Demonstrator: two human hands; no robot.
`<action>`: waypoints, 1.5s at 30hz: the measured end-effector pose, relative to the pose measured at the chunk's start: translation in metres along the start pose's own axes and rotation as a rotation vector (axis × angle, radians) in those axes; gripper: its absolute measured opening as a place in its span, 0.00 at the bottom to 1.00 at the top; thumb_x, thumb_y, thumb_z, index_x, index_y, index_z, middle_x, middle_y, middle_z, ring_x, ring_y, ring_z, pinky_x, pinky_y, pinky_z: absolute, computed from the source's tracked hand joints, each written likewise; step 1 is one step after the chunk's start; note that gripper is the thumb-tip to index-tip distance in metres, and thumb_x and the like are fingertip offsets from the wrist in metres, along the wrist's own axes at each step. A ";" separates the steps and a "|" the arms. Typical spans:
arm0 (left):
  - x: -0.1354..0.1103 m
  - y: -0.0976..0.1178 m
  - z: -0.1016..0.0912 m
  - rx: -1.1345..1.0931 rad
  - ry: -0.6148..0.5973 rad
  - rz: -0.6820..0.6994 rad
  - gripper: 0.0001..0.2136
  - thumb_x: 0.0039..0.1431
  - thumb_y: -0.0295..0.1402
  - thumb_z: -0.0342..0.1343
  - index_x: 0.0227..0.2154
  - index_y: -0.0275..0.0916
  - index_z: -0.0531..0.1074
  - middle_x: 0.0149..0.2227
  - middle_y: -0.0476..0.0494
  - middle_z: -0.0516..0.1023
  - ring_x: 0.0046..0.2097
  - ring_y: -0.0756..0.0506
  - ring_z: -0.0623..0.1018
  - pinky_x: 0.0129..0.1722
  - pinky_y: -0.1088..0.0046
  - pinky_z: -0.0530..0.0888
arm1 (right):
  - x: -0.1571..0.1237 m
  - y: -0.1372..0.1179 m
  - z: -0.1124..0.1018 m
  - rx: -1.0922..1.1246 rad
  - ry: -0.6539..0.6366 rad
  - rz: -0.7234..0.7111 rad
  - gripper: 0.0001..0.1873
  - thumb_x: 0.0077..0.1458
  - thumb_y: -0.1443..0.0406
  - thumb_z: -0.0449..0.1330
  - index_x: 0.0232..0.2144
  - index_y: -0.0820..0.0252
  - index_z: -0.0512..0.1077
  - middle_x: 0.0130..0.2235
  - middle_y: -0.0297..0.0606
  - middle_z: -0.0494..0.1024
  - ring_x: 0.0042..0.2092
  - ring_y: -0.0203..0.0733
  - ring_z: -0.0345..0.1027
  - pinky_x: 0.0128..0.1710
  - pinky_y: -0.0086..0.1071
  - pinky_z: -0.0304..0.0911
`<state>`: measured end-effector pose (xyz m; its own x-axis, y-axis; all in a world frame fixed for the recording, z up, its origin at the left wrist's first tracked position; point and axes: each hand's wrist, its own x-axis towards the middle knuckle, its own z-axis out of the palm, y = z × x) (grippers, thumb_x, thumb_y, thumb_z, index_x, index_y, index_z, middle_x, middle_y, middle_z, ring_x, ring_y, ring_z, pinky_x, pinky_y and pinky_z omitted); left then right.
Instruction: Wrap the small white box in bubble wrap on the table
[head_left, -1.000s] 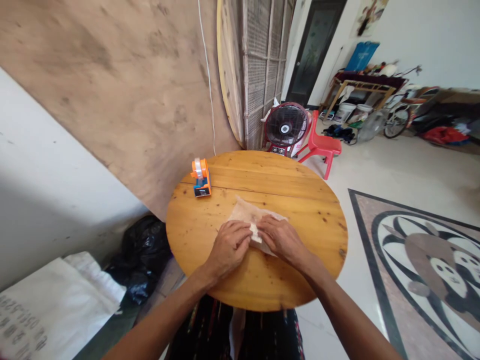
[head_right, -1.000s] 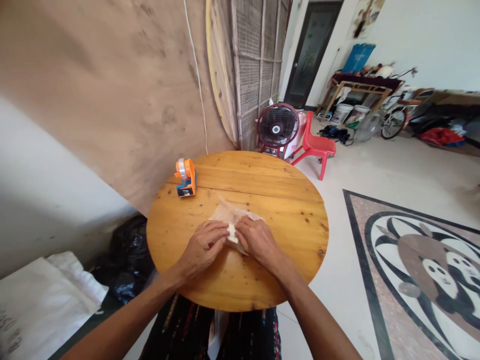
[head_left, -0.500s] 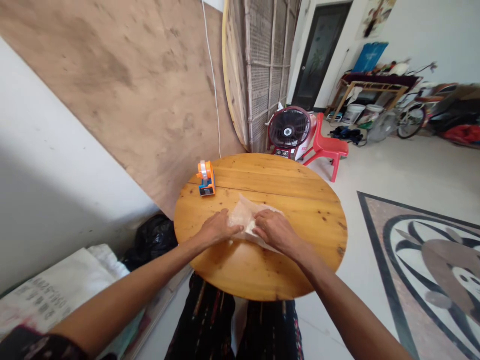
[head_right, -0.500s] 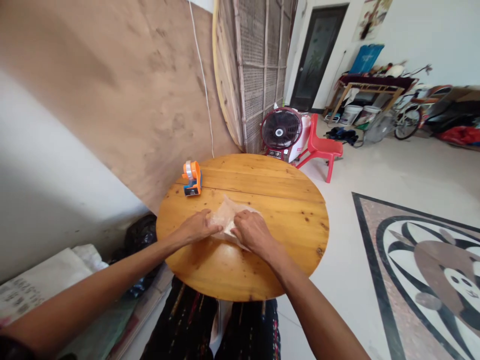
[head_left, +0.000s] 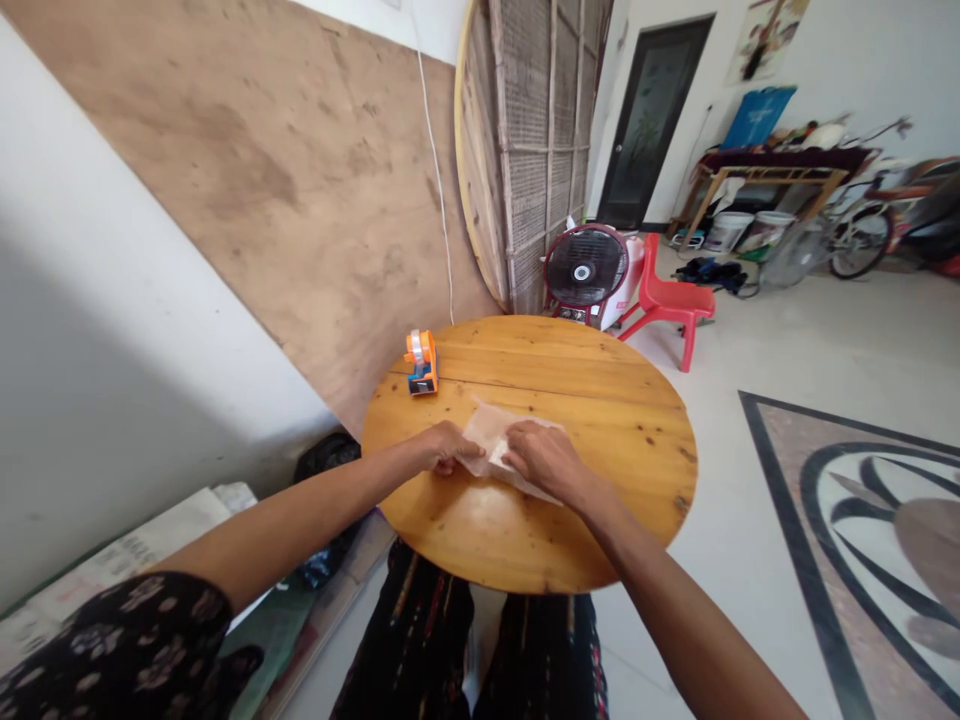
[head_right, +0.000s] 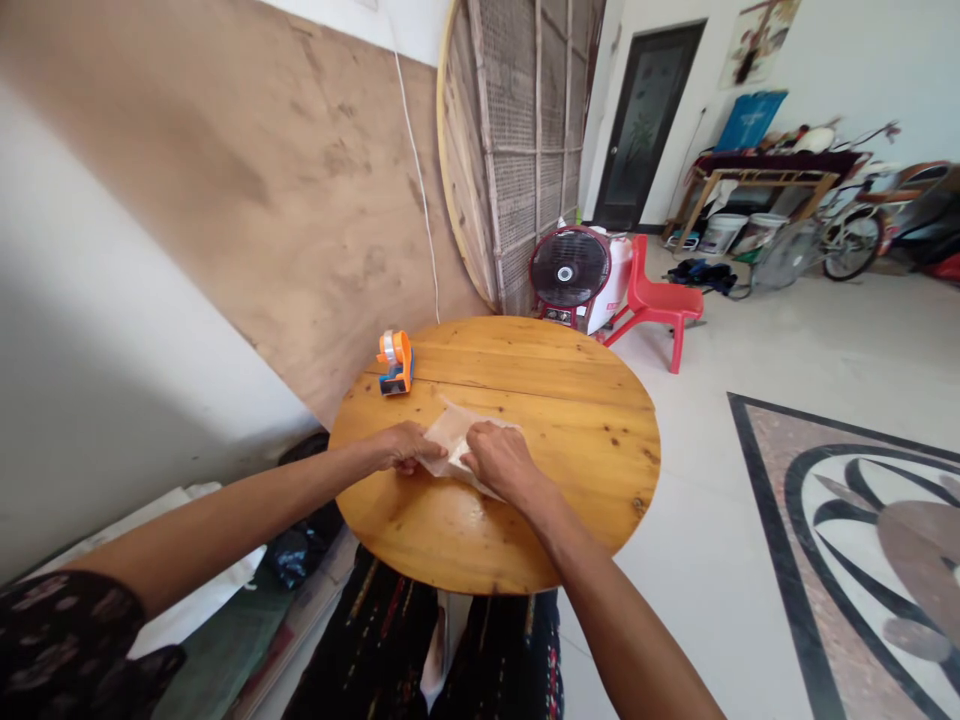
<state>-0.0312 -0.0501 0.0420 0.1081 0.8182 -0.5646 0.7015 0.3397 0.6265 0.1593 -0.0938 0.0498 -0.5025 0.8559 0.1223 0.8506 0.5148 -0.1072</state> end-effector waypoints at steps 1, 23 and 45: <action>0.000 0.001 0.001 -0.026 0.003 -0.009 0.11 0.45 0.38 0.63 0.25 0.36 0.71 0.14 0.54 0.67 0.17 0.52 0.65 0.20 0.77 0.65 | 0.000 0.000 0.000 -0.003 -0.003 0.002 0.08 0.57 0.63 0.58 0.34 0.63 0.74 0.41 0.45 0.78 0.42 0.48 0.71 0.37 0.34 0.61; -0.025 0.018 0.026 -0.003 0.119 0.492 0.06 0.47 0.29 0.53 0.22 0.33 0.73 0.19 0.52 0.69 0.23 0.52 0.69 0.22 0.80 0.62 | -0.001 0.010 -0.001 0.210 -0.019 0.013 0.07 0.57 0.66 0.58 0.34 0.61 0.77 0.40 0.43 0.77 0.42 0.44 0.70 0.40 0.32 0.60; -0.001 -0.029 0.020 0.423 0.263 1.388 0.13 0.60 0.23 0.49 0.44 0.39 0.74 0.48 0.39 0.73 0.50 0.43 0.71 0.50 0.63 0.69 | -0.008 0.025 0.011 0.456 0.042 0.055 0.12 0.55 0.61 0.61 0.41 0.58 0.74 0.42 0.41 0.76 0.44 0.44 0.70 0.44 0.36 0.63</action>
<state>-0.0375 -0.0699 0.0133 0.7548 0.4429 0.4839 0.2999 -0.8891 0.3458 0.1827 -0.0871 0.0356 -0.4438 0.8847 0.1429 0.7162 0.4460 -0.5368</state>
